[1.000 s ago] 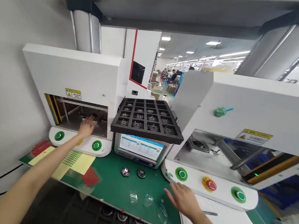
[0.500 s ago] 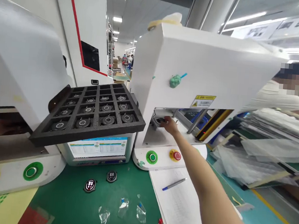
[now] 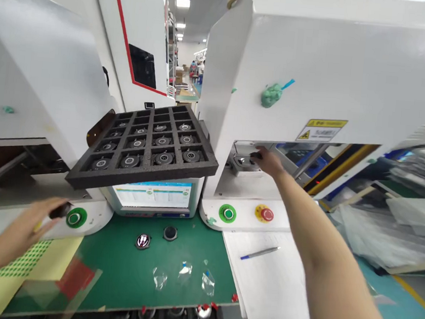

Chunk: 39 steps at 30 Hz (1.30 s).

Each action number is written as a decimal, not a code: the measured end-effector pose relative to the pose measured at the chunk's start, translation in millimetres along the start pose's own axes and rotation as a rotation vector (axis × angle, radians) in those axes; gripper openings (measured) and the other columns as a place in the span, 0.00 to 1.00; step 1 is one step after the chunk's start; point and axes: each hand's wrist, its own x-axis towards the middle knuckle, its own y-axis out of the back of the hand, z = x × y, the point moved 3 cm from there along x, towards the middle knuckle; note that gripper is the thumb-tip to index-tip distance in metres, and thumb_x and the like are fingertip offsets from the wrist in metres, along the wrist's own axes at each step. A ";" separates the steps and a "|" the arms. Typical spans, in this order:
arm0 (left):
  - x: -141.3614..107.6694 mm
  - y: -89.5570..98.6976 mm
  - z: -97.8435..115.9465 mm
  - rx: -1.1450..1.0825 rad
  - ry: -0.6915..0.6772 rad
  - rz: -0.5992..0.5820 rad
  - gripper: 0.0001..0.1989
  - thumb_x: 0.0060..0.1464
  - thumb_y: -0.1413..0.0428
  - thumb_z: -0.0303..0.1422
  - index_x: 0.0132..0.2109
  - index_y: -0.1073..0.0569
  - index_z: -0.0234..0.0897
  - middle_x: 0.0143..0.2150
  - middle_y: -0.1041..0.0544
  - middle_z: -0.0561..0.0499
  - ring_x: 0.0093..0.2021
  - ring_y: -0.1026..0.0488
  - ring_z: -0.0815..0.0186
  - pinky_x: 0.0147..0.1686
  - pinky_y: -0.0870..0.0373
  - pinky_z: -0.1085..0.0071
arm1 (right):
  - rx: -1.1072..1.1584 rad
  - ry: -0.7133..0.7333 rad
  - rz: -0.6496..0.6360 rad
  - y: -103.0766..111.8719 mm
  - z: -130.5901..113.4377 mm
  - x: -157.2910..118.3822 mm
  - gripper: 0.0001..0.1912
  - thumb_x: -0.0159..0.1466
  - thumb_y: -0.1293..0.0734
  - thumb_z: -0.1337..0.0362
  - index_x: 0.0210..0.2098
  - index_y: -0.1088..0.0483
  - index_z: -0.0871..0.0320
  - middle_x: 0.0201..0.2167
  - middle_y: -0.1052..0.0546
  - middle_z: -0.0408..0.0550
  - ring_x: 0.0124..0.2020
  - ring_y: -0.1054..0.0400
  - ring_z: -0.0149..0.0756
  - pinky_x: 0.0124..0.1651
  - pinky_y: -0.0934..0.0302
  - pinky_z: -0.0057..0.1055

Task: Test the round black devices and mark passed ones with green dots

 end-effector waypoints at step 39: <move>70.4 11.7 -59.1 0.067 0.571 -0.056 0.18 0.59 0.47 0.30 0.56 0.34 0.32 0.55 0.28 0.38 0.57 0.33 0.53 0.55 0.35 0.54 | 0.109 0.111 -0.485 -125.8 -212.4 -264.0 0.17 0.57 0.34 0.60 0.45 0.36 0.55 0.41 0.20 0.51 0.43 0.24 0.48 0.40 0.33 0.37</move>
